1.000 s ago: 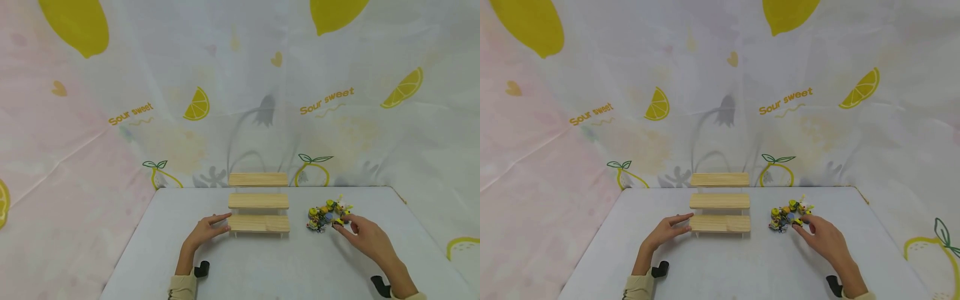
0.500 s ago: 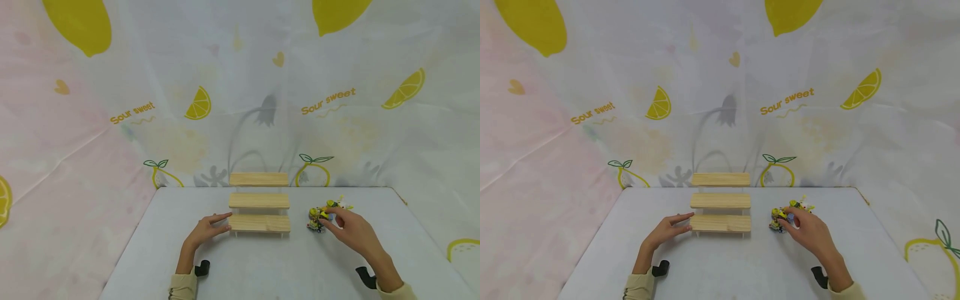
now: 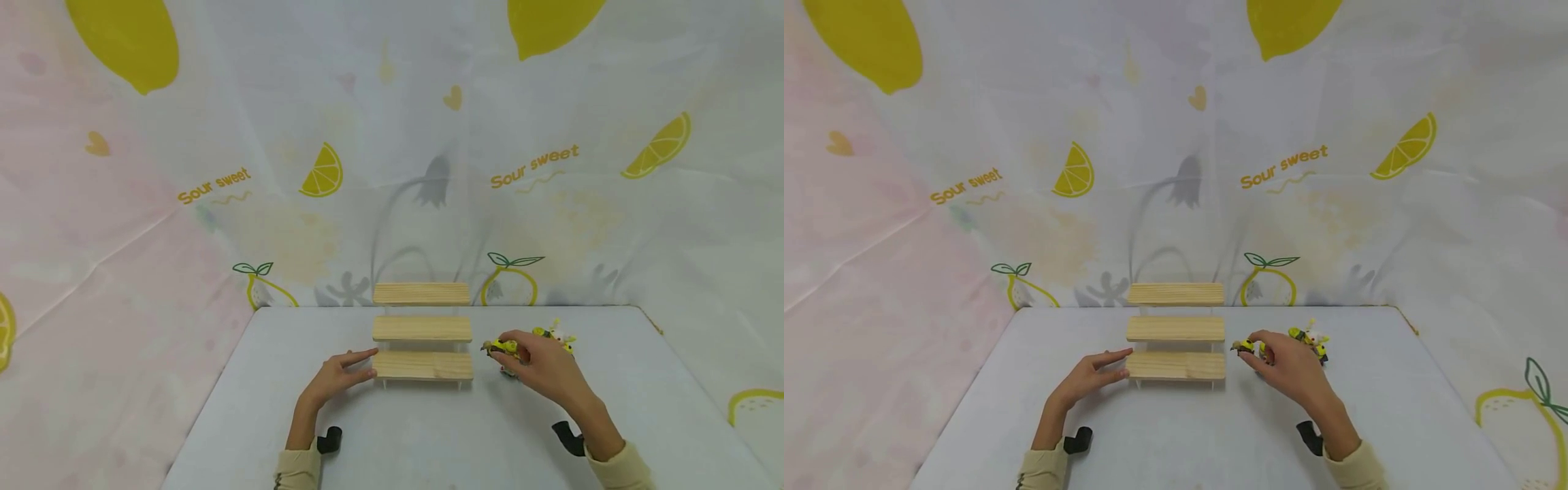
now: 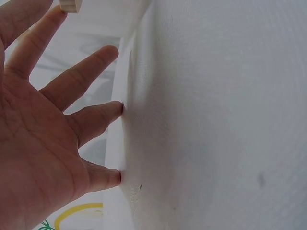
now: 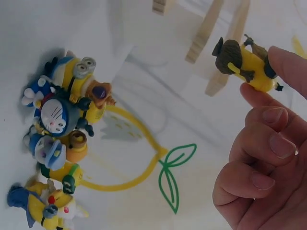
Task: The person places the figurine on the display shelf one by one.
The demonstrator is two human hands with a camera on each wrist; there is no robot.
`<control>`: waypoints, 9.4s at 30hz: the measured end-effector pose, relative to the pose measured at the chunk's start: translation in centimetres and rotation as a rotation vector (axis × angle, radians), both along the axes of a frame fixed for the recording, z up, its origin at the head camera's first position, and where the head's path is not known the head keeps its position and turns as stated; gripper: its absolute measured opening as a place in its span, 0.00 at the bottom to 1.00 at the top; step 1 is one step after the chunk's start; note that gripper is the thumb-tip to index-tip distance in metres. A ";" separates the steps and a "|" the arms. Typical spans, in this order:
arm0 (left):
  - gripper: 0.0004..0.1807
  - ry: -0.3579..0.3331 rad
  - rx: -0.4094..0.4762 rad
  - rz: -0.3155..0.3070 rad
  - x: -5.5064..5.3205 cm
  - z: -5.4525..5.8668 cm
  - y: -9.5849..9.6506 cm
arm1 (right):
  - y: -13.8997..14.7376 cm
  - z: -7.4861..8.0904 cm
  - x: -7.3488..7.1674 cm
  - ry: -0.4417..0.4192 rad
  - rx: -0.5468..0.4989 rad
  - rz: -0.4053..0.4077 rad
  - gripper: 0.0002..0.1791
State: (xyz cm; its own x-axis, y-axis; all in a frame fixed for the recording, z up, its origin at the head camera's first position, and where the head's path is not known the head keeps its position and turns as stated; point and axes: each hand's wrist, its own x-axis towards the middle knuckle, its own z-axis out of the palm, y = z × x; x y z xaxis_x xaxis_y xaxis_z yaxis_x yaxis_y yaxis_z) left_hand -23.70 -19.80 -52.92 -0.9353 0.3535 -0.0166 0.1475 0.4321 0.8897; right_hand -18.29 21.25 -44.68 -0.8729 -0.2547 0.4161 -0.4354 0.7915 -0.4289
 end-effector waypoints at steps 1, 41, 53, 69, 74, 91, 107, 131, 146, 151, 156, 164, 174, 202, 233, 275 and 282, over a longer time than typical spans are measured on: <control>0.27 0.001 0.002 -0.003 0.0 0.0 0.0 | -0.3 0.0 -0.1 -0.001 -0.007 0.010 0.13; 0.28 0.005 -0.028 0.014 0.0 0.1 0.1 | -12.5 -0.4 -4.0 -0.137 -0.020 0.241 0.15; 0.26 0.009 0.002 -0.001 -0.1 0.0 0.0 | -15.3 -0.6 -4.9 -0.149 -0.026 0.319 0.14; 0.27 -0.008 -0.039 0.017 -0.1 0.3 0.2 | -16.5 -2.1 -5.1 -0.202 0.026 0.339 0.14; 0.27 -0.010 -0.039 0.012 0.0 0.2 0.1 | -16.5 -2.3 -5.0 -0.208 0.014 0.347 0.14; 0.26 -0.022 -0.027 0.021 0.0 0.1 0.1 | -16.9 -2.4 -4.7 -0.231 0.024 0.323 0.15; 0.26 -0.013 -0.011 0.032 -0.2 -0.3 0.2 | -15.0 -1.8 -4.2 -0.262 -0.028 0.332 0.20; 0.26 -0.023 -0.002 0.024 0.2 0.3 0.3 | -8.8 -2.0 -2.6 -0.161 -0.053 0.216 0.21; 0.28 -0.004 -0.024 0.013 -0.3 -0.1 0.2 | -5.2 -2.6 -2.3 -0.075 -0.056 0.111 0.17; 0.27 0.000 -0.020 0.014 -0.3 0.0 0.1 | -4.0 -2.9 -2.3 -0.084 -0.044 0.061 0.17; 0.26 -0.004 0.008 0.011 -0.1 0.1 0.2 | -2.7 -3.3 -2.2 -0.112 -0.040 0.013 0.18; 0.26 0.009 -0.007 0.000 0.0 0.2 0.1 | -1.0 -3.5 -2.2 -0.085 -0.056 -0.031 0.17; 0.26 -0.004 0.003 0.018 0.3 0.5 0.4 | 0.7 -4.0 -2.1 -0.109 0.028 -0.159 0.23; 0.26 -0.027 0.026 -0.001 1.7 3.5 0.9 | 2.0 -4.4 -1.9 -0.261 0.051 -0.258 0.19; 0.26 -0.019 0.033 0.005 1.8 3.4 0.9 | 1.7 -4.8 -1.6 -0.247 0.033 -0.228 0.13; 0.25 -0.013 0.002 0.042 -0.1 -0.1 0.4 | -3.6 -0.1 -1.5 -0.106 -0.157 -0.044 0.11; 0.25 -0.010 0.012 0.033 -0.1 -0.2 0.4 | -5.3 -0.3 -1.9 -0.121 -0.192 0.017 0.11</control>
